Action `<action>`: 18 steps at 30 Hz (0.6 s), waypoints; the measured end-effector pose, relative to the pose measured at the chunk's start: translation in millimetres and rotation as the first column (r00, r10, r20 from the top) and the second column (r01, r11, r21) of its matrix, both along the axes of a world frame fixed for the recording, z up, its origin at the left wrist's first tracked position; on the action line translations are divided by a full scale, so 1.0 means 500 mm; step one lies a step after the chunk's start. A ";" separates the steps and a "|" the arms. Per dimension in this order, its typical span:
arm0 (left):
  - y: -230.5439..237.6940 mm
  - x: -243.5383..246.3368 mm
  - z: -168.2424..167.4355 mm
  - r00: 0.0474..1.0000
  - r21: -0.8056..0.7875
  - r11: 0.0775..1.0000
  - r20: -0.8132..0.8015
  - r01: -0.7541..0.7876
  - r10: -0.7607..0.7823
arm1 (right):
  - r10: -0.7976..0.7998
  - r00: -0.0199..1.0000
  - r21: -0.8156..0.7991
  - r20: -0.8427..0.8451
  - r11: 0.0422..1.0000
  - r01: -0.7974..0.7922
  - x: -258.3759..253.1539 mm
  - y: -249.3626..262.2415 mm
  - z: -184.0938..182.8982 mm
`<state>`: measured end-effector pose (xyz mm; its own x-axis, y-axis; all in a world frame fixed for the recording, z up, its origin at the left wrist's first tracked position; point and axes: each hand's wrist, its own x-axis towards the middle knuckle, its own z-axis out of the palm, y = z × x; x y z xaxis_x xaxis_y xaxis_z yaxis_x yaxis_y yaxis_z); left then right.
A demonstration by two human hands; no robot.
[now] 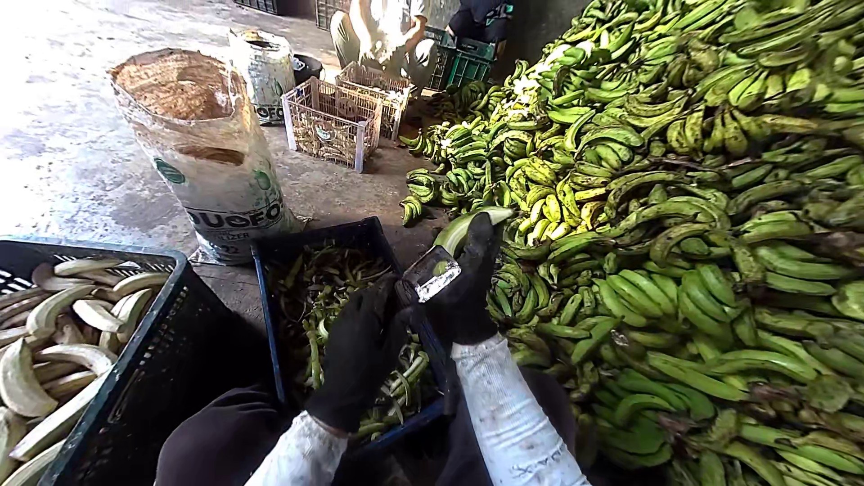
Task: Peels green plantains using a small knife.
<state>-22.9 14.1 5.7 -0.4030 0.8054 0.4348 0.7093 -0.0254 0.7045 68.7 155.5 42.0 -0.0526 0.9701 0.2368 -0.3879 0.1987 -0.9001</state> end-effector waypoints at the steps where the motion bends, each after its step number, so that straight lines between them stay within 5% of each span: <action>1: 0.007 -0.021 0.003 0.999 -0.020 1.000 -0.041 -0.020 0.019 | 0.108 0.992 0.008 0.071 0.994 -0.109 0.007 -0.002 -0.007; 5: 0.031 -0.109 0.028 0.990 -0.198 0.978 -0.134 -0.065 0.039 | 0.654 0.693 -0.063 0.305 0.740 -0.670 0.064 0.002 -0.036; 9: 0.055 -0.140 0.034 0.985 -0.315 0.945 -0.171 -0.091 0.037 | 0.821 0.466 -0.286 0.330 0.558 -0.779 0.086 -0.027 -0.001; 11: 0.061 -0.136 0.028 0.993 -0.334 0.937 -0.099 -0.099 0.070 | 0.810 0.514 -0.283 0.281 0.582 -0.762 0.084 -0.018 -0.019; 14: 0.060 -0.104 0.001 1.000 -0.243 0.970 -0.022 -0.012 0.007 | 0.626 0.776 -0.195 0.082 0.773 -0.603 0.069 0.014 -0.062; 18: 0.058 -0.041 -0.035 0.997 -0.039 0.997 -0.031 0.064 -0.065 | 0.553 0.689 -0.028 -0.468 0.770 -0.637 0.053 0.042 -0.067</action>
<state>-43.6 43.2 -11.7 -0.3357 0.8455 0.4153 0.7295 -0.0455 0.6825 95.1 176.4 8.2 -0.5725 0.7934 0.2067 -0.7046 -0.3473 -0.6188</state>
